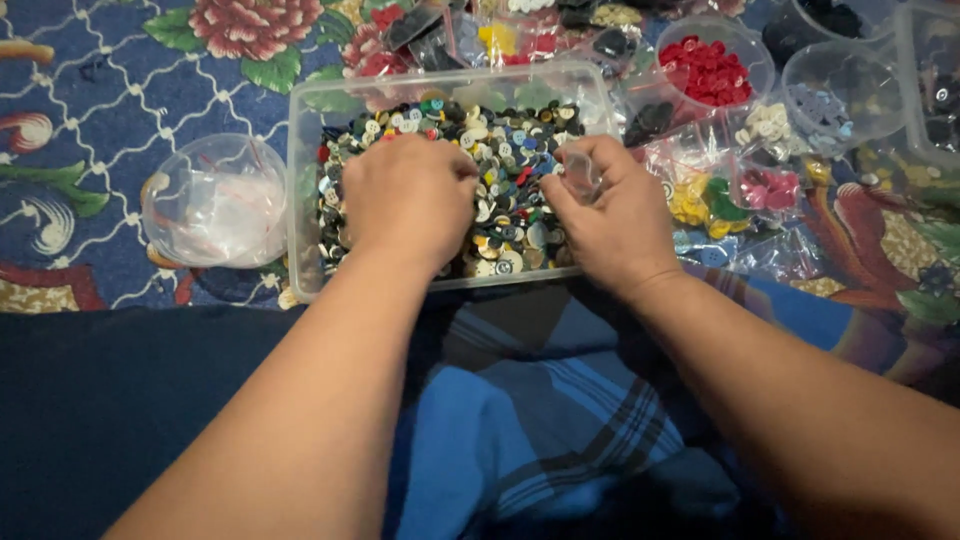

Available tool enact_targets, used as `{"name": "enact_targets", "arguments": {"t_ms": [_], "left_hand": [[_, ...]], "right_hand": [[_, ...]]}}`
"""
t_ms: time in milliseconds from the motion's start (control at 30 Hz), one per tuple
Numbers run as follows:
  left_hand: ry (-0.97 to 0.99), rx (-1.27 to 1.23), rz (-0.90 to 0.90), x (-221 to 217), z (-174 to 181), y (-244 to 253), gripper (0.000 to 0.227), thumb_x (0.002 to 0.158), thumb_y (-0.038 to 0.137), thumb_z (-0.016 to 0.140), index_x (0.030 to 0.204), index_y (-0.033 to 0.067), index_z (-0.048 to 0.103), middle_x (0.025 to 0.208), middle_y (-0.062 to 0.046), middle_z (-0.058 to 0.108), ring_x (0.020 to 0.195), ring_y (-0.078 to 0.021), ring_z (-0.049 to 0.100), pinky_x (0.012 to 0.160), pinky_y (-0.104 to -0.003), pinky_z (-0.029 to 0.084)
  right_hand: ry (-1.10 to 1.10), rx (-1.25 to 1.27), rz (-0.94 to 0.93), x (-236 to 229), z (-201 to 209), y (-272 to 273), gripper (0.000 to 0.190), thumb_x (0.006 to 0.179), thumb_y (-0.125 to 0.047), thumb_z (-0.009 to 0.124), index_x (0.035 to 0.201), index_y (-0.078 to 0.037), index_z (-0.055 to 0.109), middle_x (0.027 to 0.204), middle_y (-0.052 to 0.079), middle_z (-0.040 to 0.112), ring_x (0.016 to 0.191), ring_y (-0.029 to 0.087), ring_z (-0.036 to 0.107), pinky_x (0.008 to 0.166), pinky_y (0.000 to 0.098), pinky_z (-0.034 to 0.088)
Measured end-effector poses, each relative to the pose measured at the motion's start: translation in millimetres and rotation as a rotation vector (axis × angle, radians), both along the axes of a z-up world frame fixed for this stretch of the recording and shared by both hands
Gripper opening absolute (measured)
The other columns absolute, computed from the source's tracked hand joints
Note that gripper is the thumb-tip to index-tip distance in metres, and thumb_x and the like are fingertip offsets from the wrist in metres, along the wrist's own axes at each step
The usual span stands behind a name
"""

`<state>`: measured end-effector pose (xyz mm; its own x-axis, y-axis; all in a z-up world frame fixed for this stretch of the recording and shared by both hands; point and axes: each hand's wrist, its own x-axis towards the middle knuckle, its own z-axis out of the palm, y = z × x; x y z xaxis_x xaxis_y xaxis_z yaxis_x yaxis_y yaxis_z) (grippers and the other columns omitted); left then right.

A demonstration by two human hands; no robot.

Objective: Sorting through a large collection of patterned buttons and placing selected ones into a smaller container.

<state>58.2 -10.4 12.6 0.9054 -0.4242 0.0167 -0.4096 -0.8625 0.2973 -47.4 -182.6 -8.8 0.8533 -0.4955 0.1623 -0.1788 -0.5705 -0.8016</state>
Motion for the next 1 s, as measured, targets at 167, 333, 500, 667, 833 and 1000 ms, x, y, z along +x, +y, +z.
{"name": "enact_targets", "arguments": {"t_ms": [167, 333, 500, 667, 833, 1000], "left_hand": [[0.031, 0.180, -0.073, -7.6, 3.2, -14.6, 0.024, 0.089, 0.033, 0.060, 0.093, 0.0339, 0.083, 0.099, -0.009, 0.075, 0.111, -0.0399, 0.066, 0.094, -0.048, 0.044], [-0.001, 0.184, -0.035, -0.2, -13.0, -12.7, 0.027, 0.090, 0.025, 0.057, 0.090, 0.0285, 0.084, 0.096, -0.010, 0.075, 0.110, -0.0398, 0.063, 0.091, -0.046, 0.040], [-0.048, 0.141, -0.088, -8.5, -8.6, -13.7, 0.027, 0.093, 0.023, 0.058, 0.103, 0.0299, 0.082, 0.098, -0.009, 0.069, 0.107, -0.0359, 0.059, 0.089, -0.046, 0.038], [-0.041, 0.147, -0.129, -5.9, -19.5, -21.4, 0.023, 0.093, 0.023, 0.061, 0.097, 0.0317, 0.082, 0.097, -0.008, 0.070, 0.109, -0.0348, 0.058, 0.090, -0.044, 0.037], [-0.043, 0.030, 0.011, 0.2, -15.5, -14.7, 0.022, 0.095, 0.029, 0.061, 0.100, 0.0302, 0.082, 0.089, -0.008, 0.075, 0.103, -0.0339, 0.063, 0.090, -0.046, 0.040], [0.473, -0.856, 0.324, 6.6, -8.8, -11.9, 0.019, 0.085, 0.021, 0.068, 0.097, 0.0170, 0.082, 0.071, 0.002, 0.076, 0.058, -0.0070, 0.069, 0.052, -0.020, 0.055]], "right_hand": [[-0.020, -0.031, -0.004, -0.4, 3.1, 0.2, 0.022, 0.087, -0.028, 0.080, 0.107, -0.022, 0.074, 0.080, 0.008, 0.077, 0.083, 0.025, 0.077, 0.074, 0.0377, 0.059], [-0.055, -0.053, 0.016, -1.7, 1.7, 0.5, 0.020, 0.087, -0.025, 0.081, 0.105, -0.019, 0.075, 0.083, 0.009, 0.077, 0.085, 0.028, 0.077, 0.074, 0.0381, 0.059], [-0.057, -0.061, 0.018, -2.3, 0.7, -0.9, 0.019, 0.087, -0.025, 0.081, 0.104, -0.019, 0.075, 0.084, 0.009, 0.077, 0.087, 0.028, 0.077, 0.074, 0.0384, 0.059], [-0.075, -0.064, 0.027, -2.0, 1.0, 0.1, 0.018, 0.088, -0.023, 0.081, 0.104, -0.017, 0.075, 0.084, 0.009, 0.077, 0.086, 0.026, 0.077, 0.074, 0.0375, 0.059], [-0.081, -0.060, 0.034, -2.7, 1.9, 0.3, 0.016, 0.089, -0.022, 0.081, 0.103, -0.016, 0.076, 0.083, 0.010, 0.077, 0.085, 0.028, 0.077, 0.073, 0.0383, 0.059], [-0.029, -0.081, 0.002, -1.3, 2.6, 0.1, 0.017, 0.087, -0.027, 0.081, 0.102, -0.020, 0.075, 0.082, 0.008, 0.077, 0.085, 0.028, 0.077, 0.074, 0.0368, 0.059]]}}
